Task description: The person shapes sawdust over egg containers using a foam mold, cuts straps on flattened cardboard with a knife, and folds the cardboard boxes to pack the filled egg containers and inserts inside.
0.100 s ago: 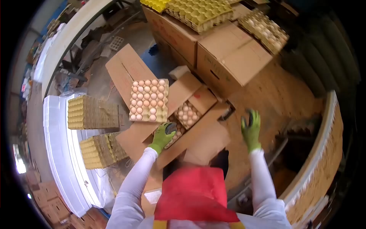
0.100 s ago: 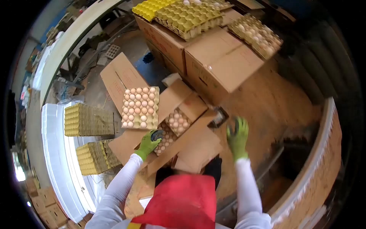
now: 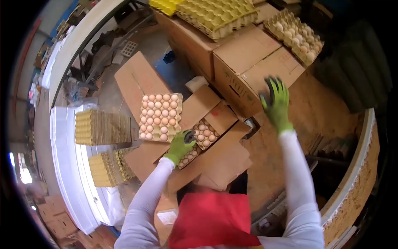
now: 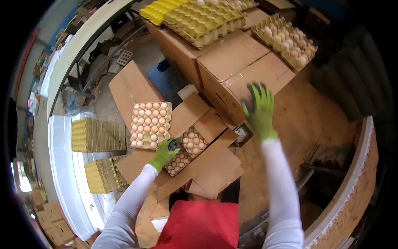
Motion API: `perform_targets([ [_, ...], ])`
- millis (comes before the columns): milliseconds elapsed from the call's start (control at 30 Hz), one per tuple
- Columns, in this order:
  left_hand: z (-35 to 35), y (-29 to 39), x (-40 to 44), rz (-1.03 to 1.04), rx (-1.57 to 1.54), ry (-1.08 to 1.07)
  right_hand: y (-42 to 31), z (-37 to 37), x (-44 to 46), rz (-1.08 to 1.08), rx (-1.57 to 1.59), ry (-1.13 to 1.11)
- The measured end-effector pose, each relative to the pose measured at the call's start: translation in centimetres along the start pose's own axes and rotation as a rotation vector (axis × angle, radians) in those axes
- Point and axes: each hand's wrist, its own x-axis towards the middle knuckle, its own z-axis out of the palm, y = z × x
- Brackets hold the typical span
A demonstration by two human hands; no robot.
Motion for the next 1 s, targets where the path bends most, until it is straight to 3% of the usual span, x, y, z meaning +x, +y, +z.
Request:
perform_targets([
  [133, 2.9, 0.0, 16.3, 0.205, 0.121, 0.152, 2.7, 3.4, 6.4, -0.055, -0.308, -0.095],
  [233, 4.1, -5.6, 27.9, 0.001, 0.282, 0.243, 2.7, 3.7, 6.5, 0.003, -0.221, -0.146],
  [400, 5.0, -19.1, 43.5, 0.012, 0.145, 0.062, 3.7, 3.9, 5.8, -0.001, -0.051, -0.090],
  [500, 9.4, -23.7, 49.6, 0.030, -0.013, -0.080, 3.6, 4.4, 5.7, 0.063, -0.177, -0.133],
  [733, 9.1, -25.9, 50.3, -0.019, -0.192, -0.238, 3.7, 4.5, 5.6, 0.077, -0.202, -0.126],
  [833, 3.2, -23.3, 48.8, -0.086, -0.036, 0.003, 3.4, 4.3, 5.6, 0.107, -0.163, -0.120],
  [867, 0.3, -21.3, 46.7, -0.296, -0.146, -0.108, 3.4, 4.1, 5.5, 0.118, -0.152, -0.125],
  [1000, -4.8, -12.3, 33.1, -0.050, -0.163, 0.018, 3.1, 3.8, 5.3, 0.178, -0.114, -0.113],
])
